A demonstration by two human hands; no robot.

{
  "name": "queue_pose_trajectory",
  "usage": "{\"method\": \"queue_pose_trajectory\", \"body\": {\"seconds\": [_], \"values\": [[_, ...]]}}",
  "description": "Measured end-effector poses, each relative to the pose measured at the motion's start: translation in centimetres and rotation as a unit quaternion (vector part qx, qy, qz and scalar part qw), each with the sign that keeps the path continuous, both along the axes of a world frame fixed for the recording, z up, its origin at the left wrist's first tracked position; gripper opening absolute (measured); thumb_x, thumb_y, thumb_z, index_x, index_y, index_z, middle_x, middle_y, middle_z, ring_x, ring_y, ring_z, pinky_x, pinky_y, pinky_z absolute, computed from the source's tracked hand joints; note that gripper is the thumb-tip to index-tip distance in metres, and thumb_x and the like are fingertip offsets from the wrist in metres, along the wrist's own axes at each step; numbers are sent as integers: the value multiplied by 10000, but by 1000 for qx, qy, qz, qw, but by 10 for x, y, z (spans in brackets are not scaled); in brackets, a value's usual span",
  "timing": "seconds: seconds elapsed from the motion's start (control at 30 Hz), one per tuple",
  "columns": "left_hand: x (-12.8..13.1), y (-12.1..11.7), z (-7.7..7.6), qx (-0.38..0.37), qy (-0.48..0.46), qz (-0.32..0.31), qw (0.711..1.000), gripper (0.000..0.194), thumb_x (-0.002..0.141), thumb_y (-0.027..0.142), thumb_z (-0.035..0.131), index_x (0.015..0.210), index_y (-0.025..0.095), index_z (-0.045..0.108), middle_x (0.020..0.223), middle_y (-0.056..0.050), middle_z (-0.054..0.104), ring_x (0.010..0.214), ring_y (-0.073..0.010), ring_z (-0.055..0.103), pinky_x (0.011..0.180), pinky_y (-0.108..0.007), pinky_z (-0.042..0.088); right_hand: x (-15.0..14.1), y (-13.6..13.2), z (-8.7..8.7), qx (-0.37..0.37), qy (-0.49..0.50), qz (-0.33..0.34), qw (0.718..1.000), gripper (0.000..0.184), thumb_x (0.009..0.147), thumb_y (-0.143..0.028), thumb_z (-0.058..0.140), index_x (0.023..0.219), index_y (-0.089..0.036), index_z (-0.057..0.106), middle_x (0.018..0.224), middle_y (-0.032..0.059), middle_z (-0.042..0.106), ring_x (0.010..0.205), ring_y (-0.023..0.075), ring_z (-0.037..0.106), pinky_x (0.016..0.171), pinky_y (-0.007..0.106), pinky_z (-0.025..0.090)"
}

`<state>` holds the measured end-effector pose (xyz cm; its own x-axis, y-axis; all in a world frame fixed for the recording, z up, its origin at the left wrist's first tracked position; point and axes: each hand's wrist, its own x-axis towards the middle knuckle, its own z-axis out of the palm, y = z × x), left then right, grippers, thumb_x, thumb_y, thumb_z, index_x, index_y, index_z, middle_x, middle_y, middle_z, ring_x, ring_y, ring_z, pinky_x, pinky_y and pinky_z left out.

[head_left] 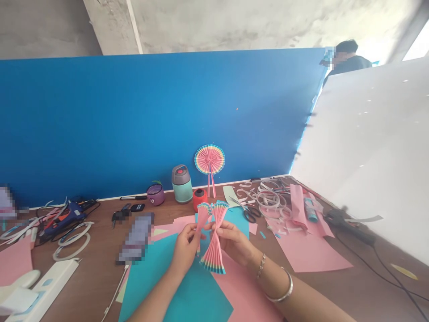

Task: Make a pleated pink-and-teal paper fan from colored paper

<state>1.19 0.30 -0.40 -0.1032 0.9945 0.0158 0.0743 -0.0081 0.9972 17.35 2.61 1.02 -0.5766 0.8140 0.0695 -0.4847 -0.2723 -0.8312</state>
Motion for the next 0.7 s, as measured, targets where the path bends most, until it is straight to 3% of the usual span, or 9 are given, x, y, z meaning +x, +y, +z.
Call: {"method": "queue_pose_trajectory", "body": {"seconds": [0.13, 0.27, 0.37, 0.5, 0.7], "values": [[-2, 0, -1, -40, -12, 13, 999, 336, 737, 443, 585, 918, 161, 597, 627, -1, 640, 439, -95, 450, 411, -196, 329, 0, 0, -1, 3, -24, -12, 1000, 164, 652, -295, 754, 758, -181, 700, 1014, 53, 655, 587, 91, 469, 617, 276, 376], [1, -2, -1, -17, -21, -17, 999, 370, 747, 475, 598, 946, 164, 596, 662, -5, 655, 468, -102, 500, 455, -208, 370, -3, 0, -4, 14, -46, -14, 999, 181, 699, -298, 733, 845, -193, 710, 890, 37, 659, 612, 107, 492, 612, 275, 370], [5, -5, 3, 3, -41, -90, 995, 410, 751, 476, 627, 1021, 169, 593, 837, -61, 702, 702, -168, 632, 658, -262, 474, -4, 3, -7, 3, -38, -27, 999, 249, 727, -333, 718, 932, -193, 695, 815, 38, 657, 668, 139, 550, 661, 297, 400], [4, -8, 10, -7, -83, -181, 980, 507, 735, 431, 678, 1167, 193, 564, 1106, -111, 665, 1005, -244, 615, 854, -327, 463, -1, 9, -10, -3, -46, -44, 998, 328, 696, -390, 739, 940, -177, 687, 821, 54, 673, 713, 171, 594, 698, 321, 428], [3, -13, 14, -27, -120, -204, 971, 542, 750, 366, 681, 1251, 224, 532, 1243, -114, 594, 1156, -268, 529, 934, -359, 428, 3, 14, -10, -6, -56, -59, 997, 333, 673, -417, 755, 890, -172, 690, 773, 46, 673, 689, 173, 599, 697, 336, 440]]}}
